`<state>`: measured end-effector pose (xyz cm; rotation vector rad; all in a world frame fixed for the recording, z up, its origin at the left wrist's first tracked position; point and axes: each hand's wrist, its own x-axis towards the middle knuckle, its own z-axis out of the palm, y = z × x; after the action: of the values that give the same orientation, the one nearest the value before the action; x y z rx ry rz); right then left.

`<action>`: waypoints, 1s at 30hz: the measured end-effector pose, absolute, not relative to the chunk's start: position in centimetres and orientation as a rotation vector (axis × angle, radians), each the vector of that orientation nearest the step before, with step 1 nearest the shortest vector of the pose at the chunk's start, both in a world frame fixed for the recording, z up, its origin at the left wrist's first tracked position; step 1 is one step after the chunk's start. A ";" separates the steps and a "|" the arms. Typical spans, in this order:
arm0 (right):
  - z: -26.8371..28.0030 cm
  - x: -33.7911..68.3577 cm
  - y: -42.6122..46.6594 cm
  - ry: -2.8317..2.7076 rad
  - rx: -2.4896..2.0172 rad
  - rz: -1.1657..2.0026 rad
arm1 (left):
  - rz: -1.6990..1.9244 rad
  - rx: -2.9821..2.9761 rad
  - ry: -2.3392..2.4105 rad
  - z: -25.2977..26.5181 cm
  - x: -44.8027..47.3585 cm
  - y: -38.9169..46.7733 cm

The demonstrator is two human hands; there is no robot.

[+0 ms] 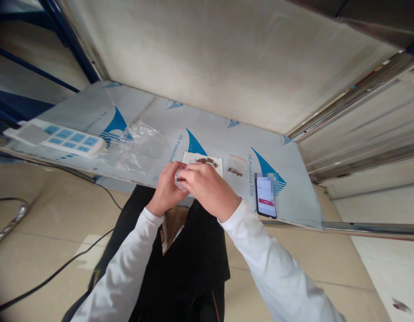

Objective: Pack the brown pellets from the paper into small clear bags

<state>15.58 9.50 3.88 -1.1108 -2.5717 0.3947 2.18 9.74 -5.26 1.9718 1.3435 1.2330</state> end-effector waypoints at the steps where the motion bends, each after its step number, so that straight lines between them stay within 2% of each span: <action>1: 3.9 15.6 9.7 -2.619 -1.085 0.399 | 1.234 1.978 1.337 -5.2 2.3 9.7; 17: 3.1 16.8 9.3 -2.212 -1.170 0.475 | 1.367 1.856 1.222 -4.7 2.2 9.5; 21: -1.3 21.8 12.2 -1.963 -1.437 0.420 | 1.370 1.817 1.276 -4.8 1.5 9.7; 26: -8.3 25.6 15.2 -2.233 -1.620 0.391 | 1.364 1.808 1.307 -5.1 0.8 10.0; 30: -10.4 25.0 16.0 -2.302 -1.620 0.352 | 1.348 1.839 1.323 -5.2 0.6 10.1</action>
<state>24.98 16.02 -10.36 -1.6197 -2.3020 0.3522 0.64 10.08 -5.20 1.8389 1.3235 1.3477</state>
